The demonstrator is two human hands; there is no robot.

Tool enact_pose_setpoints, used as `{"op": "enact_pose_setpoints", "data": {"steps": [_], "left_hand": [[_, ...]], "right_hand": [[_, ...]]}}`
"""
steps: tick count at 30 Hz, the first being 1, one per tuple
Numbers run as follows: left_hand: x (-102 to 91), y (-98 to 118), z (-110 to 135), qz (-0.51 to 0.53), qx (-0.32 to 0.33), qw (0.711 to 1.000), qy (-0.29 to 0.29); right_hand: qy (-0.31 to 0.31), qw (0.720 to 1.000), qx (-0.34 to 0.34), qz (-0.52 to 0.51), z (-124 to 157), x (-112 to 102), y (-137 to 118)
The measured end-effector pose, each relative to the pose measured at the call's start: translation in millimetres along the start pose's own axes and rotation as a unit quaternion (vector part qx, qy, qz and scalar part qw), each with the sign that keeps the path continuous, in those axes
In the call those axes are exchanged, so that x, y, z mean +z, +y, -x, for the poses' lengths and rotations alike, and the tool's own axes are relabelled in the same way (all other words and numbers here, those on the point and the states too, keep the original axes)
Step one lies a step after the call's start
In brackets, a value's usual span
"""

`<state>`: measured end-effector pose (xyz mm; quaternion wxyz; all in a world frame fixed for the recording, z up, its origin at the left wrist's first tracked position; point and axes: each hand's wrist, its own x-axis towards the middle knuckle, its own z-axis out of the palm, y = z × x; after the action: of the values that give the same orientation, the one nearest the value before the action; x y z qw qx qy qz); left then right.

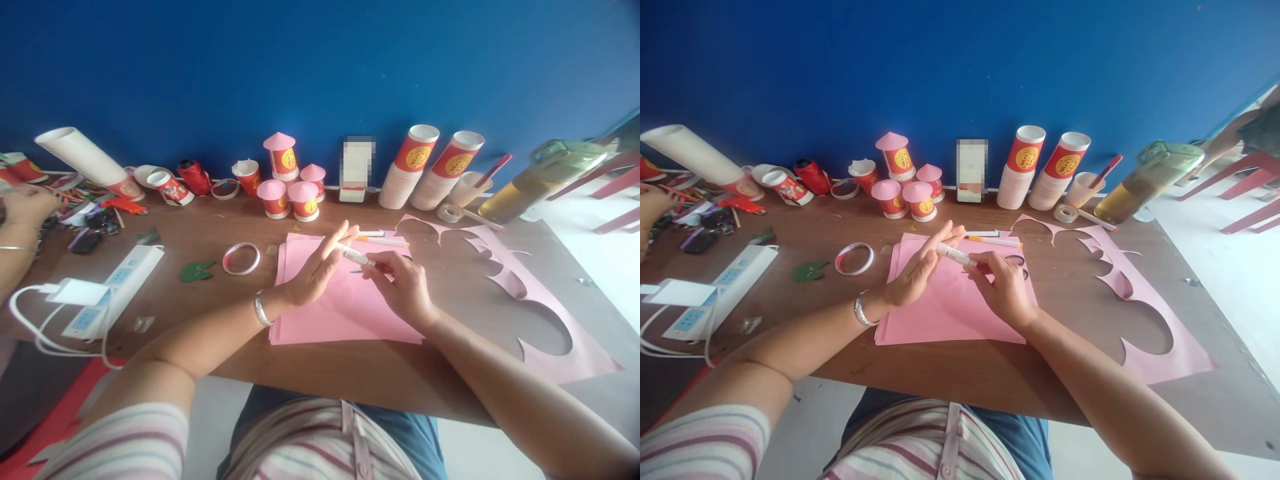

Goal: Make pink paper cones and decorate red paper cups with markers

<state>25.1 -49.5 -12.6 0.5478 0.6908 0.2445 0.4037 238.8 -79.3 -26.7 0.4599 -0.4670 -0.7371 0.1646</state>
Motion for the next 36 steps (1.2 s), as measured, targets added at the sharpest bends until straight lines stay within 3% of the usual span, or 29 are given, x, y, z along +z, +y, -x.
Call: {"op": "enact_pose_setpoints", "data": {"steps": [5,8,11,13,16,19,21,25,28,31,36], "left_hand": [[-0.4,7,-5,-0.076,0.076,0.992,-0.066],[-7.3,2,-11,-0.145,0.071,0.987,0.007],[-23.1,-1,-18,-0.248,0.003,0.965,0.084],[-33.4,5,-20,-0.331,-0.061,0.942,0.016],[-40.0,22,-19,-0.452,-0.142,0.872,-0.124],[-37.2,31,-14,-0.531,-0.166,0.801,-0.221],[-34.5,29,-11,-0.548,-0.166,0.782,-0.246],[-33.7,20,-8,-0.551,-0.155,0.783,-0.246],[-34.6,20,-10,-0.546,-0.181,0.779,-0.248],[-34.9,22,-12,-0.535,-0.202,0.781,-0.252],[-34.0,19,-11,-0.544,-0.163,0.789,-0.234]], "right_hand": [[-0.051,0.997,-0.011,0.056,-5,2,15],[-0.022,0.982,-0.059,0.178,-15,-3,37],[-0.011,0.955,-0.087,0.282,-24,-10,59],[-0.034,0.945,-0.089,0.314,-27,-11,70],[-0.07,0.937,-0.083,0.332,-27,-10,76],[-0.066,0.936,-0.079,0.337,-26,-9,69],[-0.05,0.938,-0.079,0.334,-23,-8,59],[-0.073,0.953,-0.092,0.281,-14,-4,38],[-0.117,0.96,-0.092,0.235,-7,1,25],[-0.154,0.96,-0.08,0.219,-2,4,16],[-0.223,0.948,-0.049,0.221,1,5,5]]}}
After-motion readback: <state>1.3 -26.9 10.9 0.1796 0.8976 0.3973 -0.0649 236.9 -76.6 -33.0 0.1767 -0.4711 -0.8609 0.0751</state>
